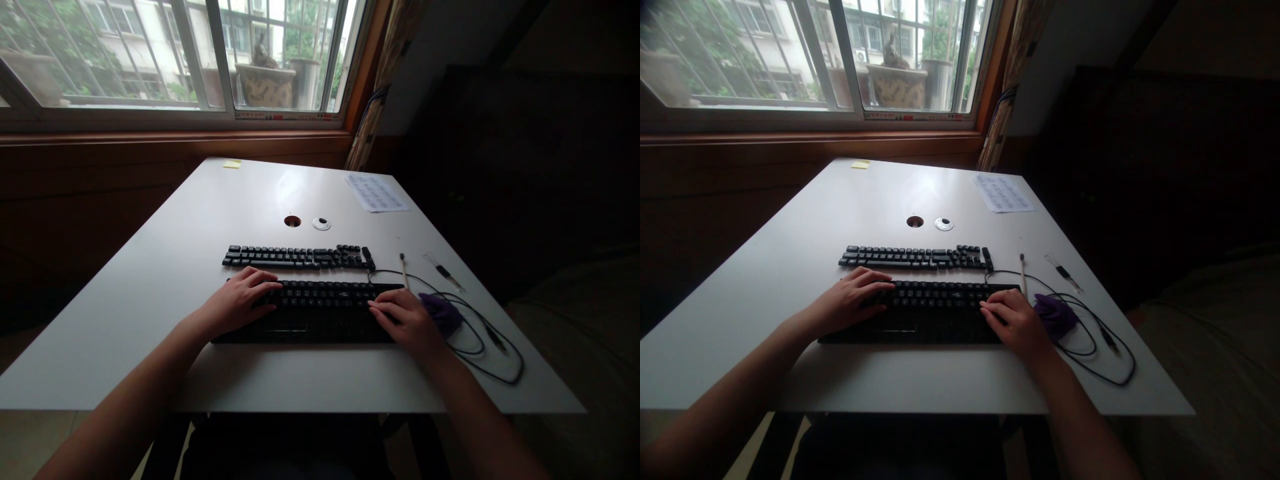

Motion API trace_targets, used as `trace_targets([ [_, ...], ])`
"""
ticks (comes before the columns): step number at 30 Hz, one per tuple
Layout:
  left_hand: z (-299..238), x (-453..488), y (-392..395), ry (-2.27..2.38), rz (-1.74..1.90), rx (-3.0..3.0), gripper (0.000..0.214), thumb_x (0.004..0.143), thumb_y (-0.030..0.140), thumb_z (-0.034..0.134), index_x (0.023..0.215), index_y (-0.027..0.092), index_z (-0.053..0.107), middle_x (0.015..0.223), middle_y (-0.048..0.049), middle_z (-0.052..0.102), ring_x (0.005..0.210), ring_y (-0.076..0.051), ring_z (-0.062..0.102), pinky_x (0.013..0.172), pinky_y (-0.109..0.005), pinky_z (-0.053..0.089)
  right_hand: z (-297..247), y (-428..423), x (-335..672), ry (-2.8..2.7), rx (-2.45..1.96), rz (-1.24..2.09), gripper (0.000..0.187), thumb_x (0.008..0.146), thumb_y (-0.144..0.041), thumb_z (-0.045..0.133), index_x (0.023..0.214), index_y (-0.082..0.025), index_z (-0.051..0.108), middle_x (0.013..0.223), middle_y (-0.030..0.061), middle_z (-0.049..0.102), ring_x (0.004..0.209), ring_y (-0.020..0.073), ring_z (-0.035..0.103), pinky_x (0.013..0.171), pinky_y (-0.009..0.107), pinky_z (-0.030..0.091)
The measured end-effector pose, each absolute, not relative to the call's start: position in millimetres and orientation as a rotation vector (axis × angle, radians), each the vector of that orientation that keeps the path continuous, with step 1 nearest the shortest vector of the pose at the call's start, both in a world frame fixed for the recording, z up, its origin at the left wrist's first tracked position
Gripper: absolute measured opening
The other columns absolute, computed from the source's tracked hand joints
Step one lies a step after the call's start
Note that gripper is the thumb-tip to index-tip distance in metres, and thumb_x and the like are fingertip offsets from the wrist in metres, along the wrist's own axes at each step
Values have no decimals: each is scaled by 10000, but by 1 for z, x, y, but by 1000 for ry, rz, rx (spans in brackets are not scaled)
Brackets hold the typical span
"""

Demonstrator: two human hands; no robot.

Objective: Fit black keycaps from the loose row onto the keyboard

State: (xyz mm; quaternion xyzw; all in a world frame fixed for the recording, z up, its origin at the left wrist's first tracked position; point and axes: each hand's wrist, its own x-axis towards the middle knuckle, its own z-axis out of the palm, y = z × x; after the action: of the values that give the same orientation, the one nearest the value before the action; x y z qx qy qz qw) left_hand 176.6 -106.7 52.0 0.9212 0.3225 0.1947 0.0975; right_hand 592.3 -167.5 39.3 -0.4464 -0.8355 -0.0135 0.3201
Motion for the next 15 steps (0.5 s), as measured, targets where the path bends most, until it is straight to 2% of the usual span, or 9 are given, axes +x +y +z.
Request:
trace_targets([
  [9, 51, 176, -105, 945, 582, 2736, 418, 995, 335, 650, 1404, 279, 586, 1370, -91, 637, 1201, -294, 571, 1021, -503, 541, 34, -171, 588, -2160, -1177, -104, 130, 946, -169, 690, 1013, -256, 759, 956, 60, 705, 920, 232, 636, 829, 413, 547],
  [15, 52, 176, -106, 947, 577, 2737, 430, 995, 327, 649, 1415, 273, 575, 1368, -92, 638, 1201, -292, 566, 1022, -502, 542, 33, -175, 584, -2162, -1200, -162, 160, 941, -154, 691, 1052, -253, 750, 987, 60, 707, 996, 247, 619, 901, 435, 543],
])
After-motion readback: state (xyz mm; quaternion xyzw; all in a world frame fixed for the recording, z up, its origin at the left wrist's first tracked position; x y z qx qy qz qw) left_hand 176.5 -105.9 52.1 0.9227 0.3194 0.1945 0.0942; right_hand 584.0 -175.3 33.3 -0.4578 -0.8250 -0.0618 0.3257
